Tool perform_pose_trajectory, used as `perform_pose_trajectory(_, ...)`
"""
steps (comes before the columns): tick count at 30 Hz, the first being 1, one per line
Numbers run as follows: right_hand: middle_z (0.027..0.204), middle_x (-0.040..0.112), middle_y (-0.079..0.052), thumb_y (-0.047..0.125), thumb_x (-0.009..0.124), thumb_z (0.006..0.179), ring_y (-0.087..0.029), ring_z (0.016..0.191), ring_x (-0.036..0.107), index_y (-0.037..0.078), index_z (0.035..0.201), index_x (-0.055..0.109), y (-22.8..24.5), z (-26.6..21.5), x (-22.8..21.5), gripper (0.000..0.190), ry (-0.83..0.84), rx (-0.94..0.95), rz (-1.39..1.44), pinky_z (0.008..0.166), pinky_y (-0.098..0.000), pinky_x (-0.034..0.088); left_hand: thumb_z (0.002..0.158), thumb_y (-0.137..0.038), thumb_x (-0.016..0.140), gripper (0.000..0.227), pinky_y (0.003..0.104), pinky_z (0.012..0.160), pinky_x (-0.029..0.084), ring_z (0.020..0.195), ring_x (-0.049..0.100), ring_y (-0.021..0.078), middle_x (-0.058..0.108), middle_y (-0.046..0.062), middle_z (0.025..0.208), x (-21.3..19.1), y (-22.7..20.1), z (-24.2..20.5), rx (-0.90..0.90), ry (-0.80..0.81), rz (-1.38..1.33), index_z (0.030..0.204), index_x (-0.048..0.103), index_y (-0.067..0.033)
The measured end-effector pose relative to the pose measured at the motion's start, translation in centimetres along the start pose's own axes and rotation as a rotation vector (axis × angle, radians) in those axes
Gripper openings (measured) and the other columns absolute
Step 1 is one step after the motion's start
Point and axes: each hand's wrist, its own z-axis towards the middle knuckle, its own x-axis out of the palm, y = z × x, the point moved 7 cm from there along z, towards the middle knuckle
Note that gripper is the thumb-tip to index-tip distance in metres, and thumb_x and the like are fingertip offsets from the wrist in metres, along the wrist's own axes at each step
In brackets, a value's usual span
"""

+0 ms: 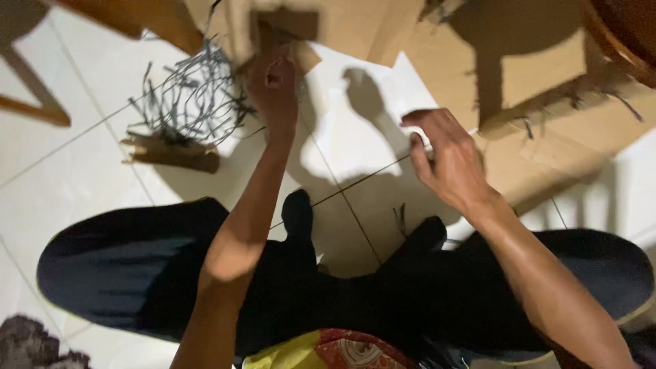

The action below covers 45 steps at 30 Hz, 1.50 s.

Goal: The person ties cardboard protective wrapping around the legs of a wooden stool using thin plastic ties by hand while sitting on the floor, and then lifts the stool to check the wrapping.

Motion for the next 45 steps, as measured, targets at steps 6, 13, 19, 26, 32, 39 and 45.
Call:
perform_pose_trajectory(6, 0.157, 0.033, -0.03, 0.027, 0.059, 0.101, -0.05, 0.145, 0.037, -0.003, 0.148, 0.029, 0.5, -0.6, -2.4, 0.064, -0.127, 0.267, 0.43, 0.117, -0.0738, 0.029, 0.088, 0.013, 0.062, 0.021, 0.026, 0.065, 0.063, 0.078, 0.069, 0.0129, 0.074, 0.005, 0.093, 6.4, -11.0, -4.0, -0.443, 0.463, -0.43, 0.098, 0.074, -0.0016)
perform_pose_trajectory(13, 0.073, 0.06, -0.003, 0.011, 0.057, 0.103, -0.012, 0.061, 0.058, 0.004, 0.113, 0.064, -3.4, -4.5, -3.1, 0.014, -0.31, 0.336, 0.896, 0.062, -0.0278, 0.051, 0.092, -0.006, 0.076, 0.031, 0.027, 0.073, 0.064, 0.088, 0.075, 0.0204, 0.069, 0.007, 0.1, 10.5, -14.6, -7.6, -0.519, 0.66, -0.667, 0.111, 0.053, -0.0112)
perform_pose_trajectory(19, 0.077, 0.058, -0.001, 0.0, 0.057, 0.102, -0.008, 0.06, 0.042, 0.002, 0.101, 0.066, -1.3, -6.0, -9.6, 0.009, -0.337, 0.307, 0.722, 0.054, -0.0221, 0.035, 0.091, -0.023, 0.069, 0.026, 0.028, 0.07, 0.057, 0.076, 0.062, 0.0125, 0.069, 0.004, 0.093, 11.3, -22.7, -3.9, -0.529, 0.874, -0.37, 0.112, 0.066, -0.0085)
perform_pose_trajectory(26, 0.105, 0.06, -0.011, -0.005, 0.053, 0.101, -0.023, 0.102, 0.061, 0.003, 0.101, 0.059, -4.9, -7.1, -12.5, 0.009, -0.55, 0.074, 0.883, 0.106, -0.0428, 0.057, 0.103, -0.017, 0.069, 0.014, 0.018, 0.079, 0.058, 0.093, 0.067, 0.0052, 0.068, -0.001, 0.105, 12.5, -24.7, 0.9, -0.299, 0.806, -0.345, 0.116, 0.066, -0.0135)
perform_pose_trajectory(32, 0.07, 0.047, 0.003, 0.023, 0.051, 0.11, -0.008, 0.053, 0.037, 0.008, 0.096, 0.063, -12.0, -11.9, -14.9, 0.024, -0.611, 0.51, 0.618, 0.046, -0.0233, 0.032, 0.098, -0.015, 0.068, 0.026, 0.013, 0.055, 0.05, 0.07, 0.059, 0.0005, 0.072, -0.003, 0.1, 21.5, -19.8, -1.9, -0.641, 0.766, -0.254, 0.125, 0.07, -0.0174)
perform_pose_trajectory(39, 0.067, 0.042, 0.006, 0.028, 0.051, 0.103, -0.006, 0.053, 0.035, 0.017, 0.094, 0.061, -21.3, -24.3, -14.7, 0.018, -1.122, 1.146, 0.819, 0.046, -0.0233, 0.029, 0.095, -0.006, 0.069, 0.017, 0.021, 0.064, 0.052, 0.08, 0.066, 0.0086, 0.072, 0.003, 0.094, 31.1, -18.5, -5.2, -0.535, 0.852, -0.54, 0.112, 0.07, -0.0075)
perform_pose_trajectory(45, 0.072, 0.072, -0.003, 0.026, 0.05, 0.095, -0.012, 0.063, 0.065, 0.009, 0.089, 0.078, -33.8, -35.3, -5.2, 0.033, -1.327, 1.522, 0.254, 0.062, -0.0262, 0.058, 0.079, 0.004, 0.058, 0.035, 0.038, 0.072, 0.058, 0.077, 0.056, 0.0217, 0.061, 0.012, 0.097, 39.2, -9.6, -12.7, 0.142, 1.353, -0.783, 0.114, 0.055, 0.0017)
